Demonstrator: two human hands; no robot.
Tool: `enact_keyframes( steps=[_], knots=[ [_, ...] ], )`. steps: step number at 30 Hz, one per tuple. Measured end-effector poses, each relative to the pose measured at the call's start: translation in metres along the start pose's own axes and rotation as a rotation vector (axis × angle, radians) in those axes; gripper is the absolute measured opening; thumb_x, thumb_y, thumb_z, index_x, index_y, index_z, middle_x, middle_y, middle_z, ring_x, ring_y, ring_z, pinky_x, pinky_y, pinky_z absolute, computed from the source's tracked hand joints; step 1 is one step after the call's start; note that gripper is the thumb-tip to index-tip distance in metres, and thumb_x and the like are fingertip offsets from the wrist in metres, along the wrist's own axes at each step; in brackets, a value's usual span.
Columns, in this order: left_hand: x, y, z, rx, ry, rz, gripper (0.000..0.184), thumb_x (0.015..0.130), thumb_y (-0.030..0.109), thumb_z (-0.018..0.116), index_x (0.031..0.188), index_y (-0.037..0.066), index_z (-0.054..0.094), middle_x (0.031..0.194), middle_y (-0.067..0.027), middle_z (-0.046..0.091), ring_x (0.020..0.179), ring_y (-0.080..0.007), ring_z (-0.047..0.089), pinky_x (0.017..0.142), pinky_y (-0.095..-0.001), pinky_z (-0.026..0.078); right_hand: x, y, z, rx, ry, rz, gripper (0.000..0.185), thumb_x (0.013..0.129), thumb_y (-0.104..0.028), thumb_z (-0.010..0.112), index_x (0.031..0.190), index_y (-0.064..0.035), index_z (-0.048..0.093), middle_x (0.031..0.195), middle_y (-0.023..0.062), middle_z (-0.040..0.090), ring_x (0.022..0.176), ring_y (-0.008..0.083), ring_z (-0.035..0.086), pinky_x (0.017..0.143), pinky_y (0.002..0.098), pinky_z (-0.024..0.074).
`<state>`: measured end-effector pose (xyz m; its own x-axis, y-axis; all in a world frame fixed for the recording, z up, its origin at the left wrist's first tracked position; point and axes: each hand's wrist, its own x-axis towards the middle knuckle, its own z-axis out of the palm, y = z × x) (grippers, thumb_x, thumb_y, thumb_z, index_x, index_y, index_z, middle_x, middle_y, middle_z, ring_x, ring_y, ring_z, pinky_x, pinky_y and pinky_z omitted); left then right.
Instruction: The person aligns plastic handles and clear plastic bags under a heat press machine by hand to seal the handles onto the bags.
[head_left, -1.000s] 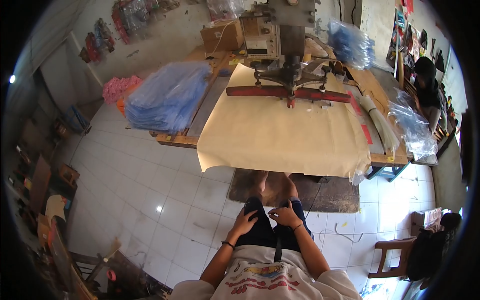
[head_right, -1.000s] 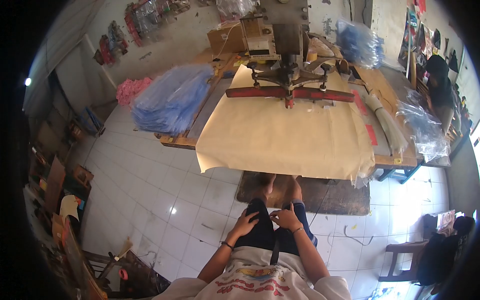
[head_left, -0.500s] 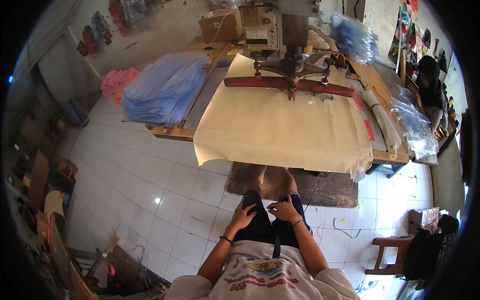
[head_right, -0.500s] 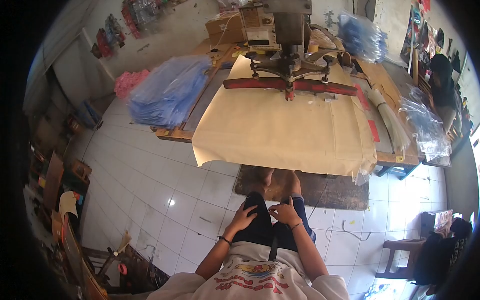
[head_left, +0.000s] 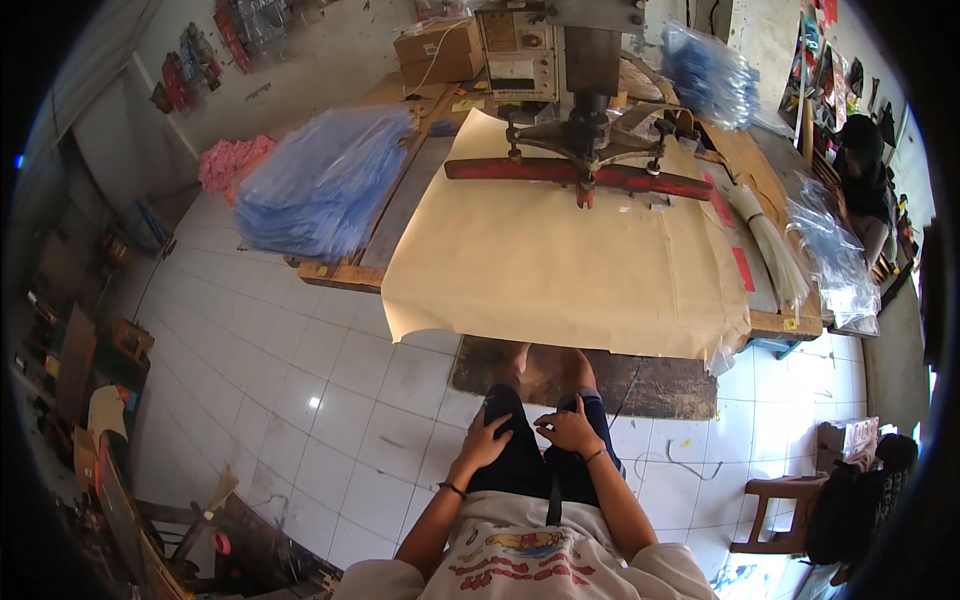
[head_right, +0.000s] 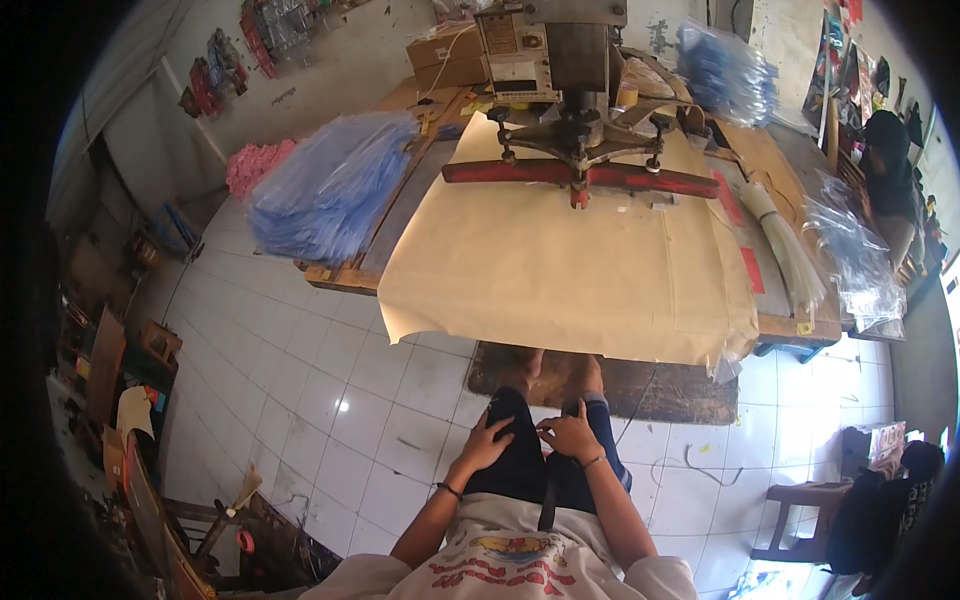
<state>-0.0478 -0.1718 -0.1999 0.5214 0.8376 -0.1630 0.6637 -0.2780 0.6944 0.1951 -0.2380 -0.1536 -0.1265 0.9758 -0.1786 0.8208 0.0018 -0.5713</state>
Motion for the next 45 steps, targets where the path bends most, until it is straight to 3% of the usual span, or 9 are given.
enact_keyframes(
  steps=[23, 29, 32, 34, 35, 38, 41, 44, 45],
  knots=[
    [0.023, 0.027, 0.002, 0.041, 0.022, 0.017, 0.049, 0.091, 0.041, 0.069, 0.139, 0.033, 0.061, 0.157, -0.0350, 0.029, 0.138, -0.0550, 0.039, 0.116, -0.0521, 0.036, 0.011, -0.004, -0.022, -0.232, -0.034, 0.043, 0.027, 0.097, -0.040, 0.060, 0.112, -0.0261, 0.077, 0.103, 0.0046, 0.077, 0.106, 0.0240, 0.070, 0.120, 0.0704, 0.0051],
    [0.030, 0.027, 0.005, 0.074, 0.102, 0.063, 0.050, 0.090, 0.041, 0.069, 0.138, 0.031, 0.062, 0.157, -0.0344, 0.029, 0.138, -0.0547, 0.040, 0.115, -0.0527, 0.038, 0.021, 0.004, -0.024, -0.157, 0.218, -0.118, 0.023, 0.093, -0.035, 0.067, 0.109, -0.0226, 0.078, 0.105, 0.0081, 0.076, 0.110, 0.0253, 0.069, 0.118, 0.0680, 0.0120],
    [0.028, 0.028, 0.006, 0.099, 0.098, 0.006, 0.049, 0.091, 0.043, 0.066, 0.139, 0.031, 0.062, 0.158, -0.0332, 0.027, 0.140, -0.0534, 0.038, 0.115, -0.0539, 0.037, 0.031, 0.003, -0.053, 0.240, 0.396, -0.190, 0.022, 0.096, -0.022, 0.064, 0.111, -0.0095, 0.074, 0.104, 0.0102, 0.076, 0.107, 0.0282, 0.068, 0.106, 0.0565, 0.0428],
    [0.026, 0.023, 0.009, 0.104, 0.104, 0.001, 0.050, 0.092, 0.047, 0.063, 0.141, 0.034, 0.059, 0.161, -0.0304, 0.025, 0.142, -0.0530, 0.036, 0.116, -0.0538, 0.035, 0.030, 0.014, -0.061, 0.776, 0.396, 0.003, 0.027, 0.101, -0.018, 0.058, 0.124, -0.0057, 0.066, 0.115, 0.0125, 0.072, 0.110, 0.0274, 0.066, 0.099, 0.0473, 0.0515],
    [0.022, 0.031, 0.003, 0.088, 0.078, -0.072, 0.049, 0.093, 0.045, 0.064, 0.141, 0.035, 0.059, 0.161, -0.0305, 0.024, 0.142, -0.0524, 0.036, 0.116, -0.0536, 0.037, 0.037, 0.035, -0.062, 0.871, 0.480, -0.073, 0.031, 0.104, -0.022, 0.055, 0.130, -0.0066, 0.061, 0.124, 0.0132, 0.067, 0.114, 0.0268, 0.064, 0.102, 0.0467, 0.0505],
    [0.013, 0.039, -0.008, 0.056, 0.047, -0.135, 0.048, 0.095, 0.045, 0.063, 0.142, 0.037, 0.058, 0.163, -0.0295, 0.022, 0.143, -0.0513, 0.035, 0.115, -0.0539, 0.038, 0.049, 0.050, -0.094, 1.886, 0.667, -0.083, 0.043, 0.107, -0.035, 0.050, 0.141, -0.0080, 0.051, 0.145, 0.0144, 0.052, 0.123, 0.0278, 0.059, 0.108, 0.0469, 0.0481],
    [0.014, 0.034, -0.004, -0.004, 0.061, -0.105, 0.047, 0.096, 0.045, 0.062, 0.142, 0.036, 0.058, 0.163, -0.0296, 0.022, 0.144, -0.0504, 0.035, 0.116, -0.0533, 0.037, 0.072, 0.144, -0.087, 1.736, 0.890, -0.194, 0.046, 0.107, -0.039, 0.049, 0.139, -0.0074, 0.054, 0.139, 0.0135, 0.058, 0.126, 0.0289, 0.057, 0.109, 0.0470, 0.0471],
    [0.016, 0.028, -0.004, -0.064, 0.073, -0.097, 0.047, 0.095, 0.045, 0.061, 0.142, 0.037, 0.058, 0.162, -0.0295, 0.023, 0.144, -0.0510, 0.034, 0.116, -0.0538, 0.036, 0.073, 0.175, -0.100, 1.810, 0.585, -0.614, 0.042, 0.105, -0.035, 0.052, 0.136, -0.0065, 0.056, 0.134, 0.0134, 0.061, 0.122, 0.0295, 0.059, 0.103, 0.0450, 0.0508],
    [0.018, 0.027, -0.001, -0.063, 0.073, -0.096, 0.048, 0.095, 0.046, 0.061, 0.142, 0.037, 0.058, 0.162, -0.0293, 0.023, 0.144, -0.0522, 0.033, 0.116, -0.0549, 0.036, 0.079, 0.202, -0.098, 1.603, 0.661, -0.543, 0.040, 0.104, -0.033, 0.055, 0.134, -0.0059, 0.057, 0.132, 0.0138, 0.063, 0.120, 0.0298, 0.061, 0.100, 0.0445, 0.0522]
  ],
)
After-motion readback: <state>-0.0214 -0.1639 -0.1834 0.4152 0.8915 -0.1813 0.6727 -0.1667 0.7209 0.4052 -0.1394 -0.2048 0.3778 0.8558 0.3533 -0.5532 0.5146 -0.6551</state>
